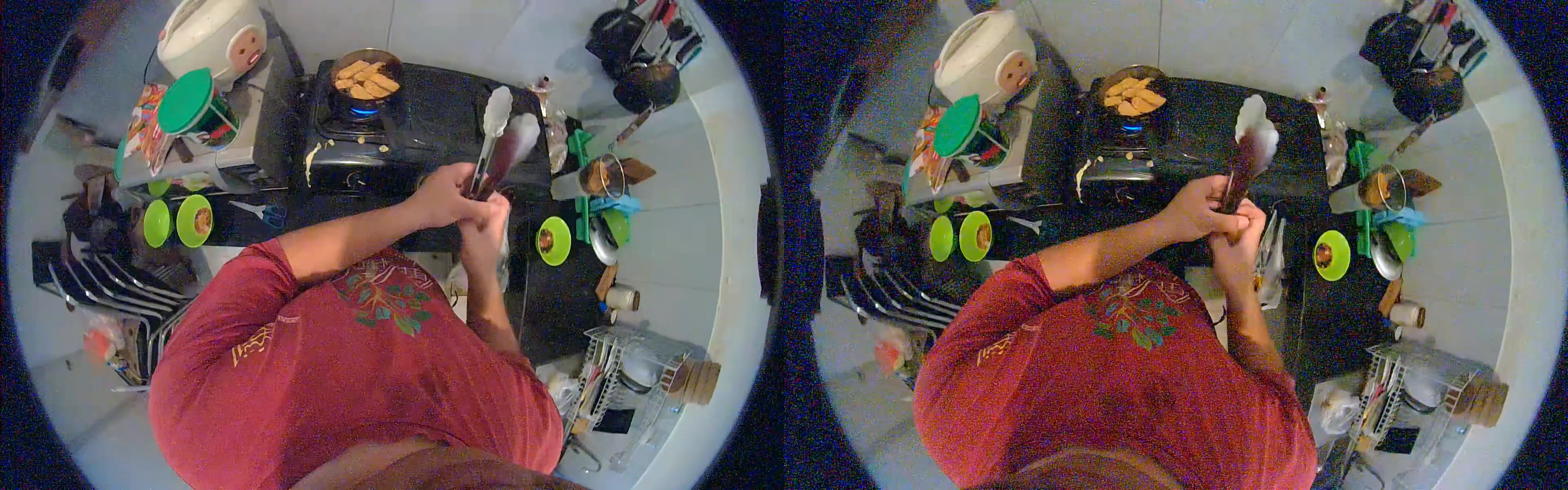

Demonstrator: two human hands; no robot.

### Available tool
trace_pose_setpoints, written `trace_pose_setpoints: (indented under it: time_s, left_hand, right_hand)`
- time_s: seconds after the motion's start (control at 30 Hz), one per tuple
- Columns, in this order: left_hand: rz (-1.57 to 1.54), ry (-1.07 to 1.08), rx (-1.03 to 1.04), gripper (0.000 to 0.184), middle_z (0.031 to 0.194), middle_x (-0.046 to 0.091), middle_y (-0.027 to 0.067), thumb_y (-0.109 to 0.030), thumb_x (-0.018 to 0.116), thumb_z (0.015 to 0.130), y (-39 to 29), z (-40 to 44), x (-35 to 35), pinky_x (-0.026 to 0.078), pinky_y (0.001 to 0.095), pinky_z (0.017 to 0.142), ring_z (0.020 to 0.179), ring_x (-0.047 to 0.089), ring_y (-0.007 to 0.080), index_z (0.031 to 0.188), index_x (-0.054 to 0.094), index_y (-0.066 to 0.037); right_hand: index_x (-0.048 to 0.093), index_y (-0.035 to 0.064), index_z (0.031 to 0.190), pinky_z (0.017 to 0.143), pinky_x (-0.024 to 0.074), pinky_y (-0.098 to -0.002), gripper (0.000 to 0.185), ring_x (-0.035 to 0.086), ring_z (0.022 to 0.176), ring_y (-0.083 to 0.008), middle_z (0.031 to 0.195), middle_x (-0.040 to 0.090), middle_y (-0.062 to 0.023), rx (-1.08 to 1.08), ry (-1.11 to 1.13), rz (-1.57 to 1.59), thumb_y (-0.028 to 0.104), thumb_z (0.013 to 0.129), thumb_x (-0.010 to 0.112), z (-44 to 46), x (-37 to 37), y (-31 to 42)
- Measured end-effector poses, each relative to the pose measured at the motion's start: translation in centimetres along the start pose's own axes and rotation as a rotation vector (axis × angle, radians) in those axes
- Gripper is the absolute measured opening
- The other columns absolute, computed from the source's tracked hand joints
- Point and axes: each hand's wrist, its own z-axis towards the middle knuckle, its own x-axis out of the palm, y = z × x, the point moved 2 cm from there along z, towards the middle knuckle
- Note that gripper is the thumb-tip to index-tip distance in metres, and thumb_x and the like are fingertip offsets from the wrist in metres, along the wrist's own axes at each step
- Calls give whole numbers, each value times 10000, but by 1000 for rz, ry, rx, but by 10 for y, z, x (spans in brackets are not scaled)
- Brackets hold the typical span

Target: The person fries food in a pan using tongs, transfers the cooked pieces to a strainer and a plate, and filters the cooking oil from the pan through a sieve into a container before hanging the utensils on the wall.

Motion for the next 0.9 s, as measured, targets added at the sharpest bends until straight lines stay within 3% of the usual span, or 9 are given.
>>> trace_pose_setpoints:
  time_s: [0.03,0.1,0.23,0.33,0.4,0.47,0.53,0.83,0.9]
  left_hand:
    - [179,-74,152,458,928,621,13,-215,772,695,-12,-5,-3,472,269,788,853,575,92,1070,570,-47]
    - [203,-76,114,468,899,604,1,-242,768,700,-33,-12,-11,464,272,781,830,557,93,1085,571,-63]
    - [234,-65,231,441,850,561,8,-291,738,752,-23,-7,-34,450,278,766,785,517,112,1100,588,-66]
    - [326,32,85,409,943,633,53,-271,667,841,-43,-52,-52,464,290,792,835,551,123,1168,593,-37]
    - [290,112,43,368,1003,664,70,-213,636,866,-33,-81,-74,476,287,786,845,578,120,1173,588,-14]
    - [267,92,-10,363,1056,663,80,-136,616,874,-20,-112,-98,484,281,806,897,594,120,1210,568,-5]
    - [149,19,-56,359,1077,657,93,-103,600,876,-17,-146,-119,492,275,794,917,601,128,1215,561,7]
    - [-197,-432,54,389,1081,639,106,-184,581,882,23,-246,-162,494,268,739,880,591,138,1215,560,14]
    - [-233,-492,65,406,1074,639,105,-208,590,877,27,-254,-164,492,267,736,876,588,133,1215,560,14]
  right_hand:
    - [329,29,1163,905,428,-306,448,511,1025,-186,1120,473,-101,127,24,74,-22,801,588,13,-1,-8]
    - [264,24,1247,754,491,-272,587,550,916,-164,1063,505,-102,330,93,160,7,762,593,29,3,0]
    - [279,20,1328,652,484,-284,620,559,882,-165,981,571,-124,395,207,-90,156,809,589,64,4,-2]
    - [458,-15,1254,704,491,-413,538,619,792,-332,1005,610,-198,-280,300,-610,312,847,586,117,6,12]
    - [485,-11,1239,745,486,-437,584,629,797,-396,926,635,-230,-64,474,-821,408,849,598,156,16,35]
    - [523,-3,1203,779,491,-468,704,623,892,-396,929,647,-239,-246,520,-1113,575,807,580,196,32,31]
    - [555,-7,1166,792,498,-467,726,627,908,-381,955,648,-235,-342,635,-1341,617,795,560,228,55,29]
    - [622,26,1032,769,511,-444,653,632,923,-342,973,659,-175,-320,1139,-1749,622,767,592,274,175,-4]
    - [624,27,1023,760,517,-438,634,637,916,-332,969,663,-164,-361,1120,-1748,607,769,600,274,182,-18]
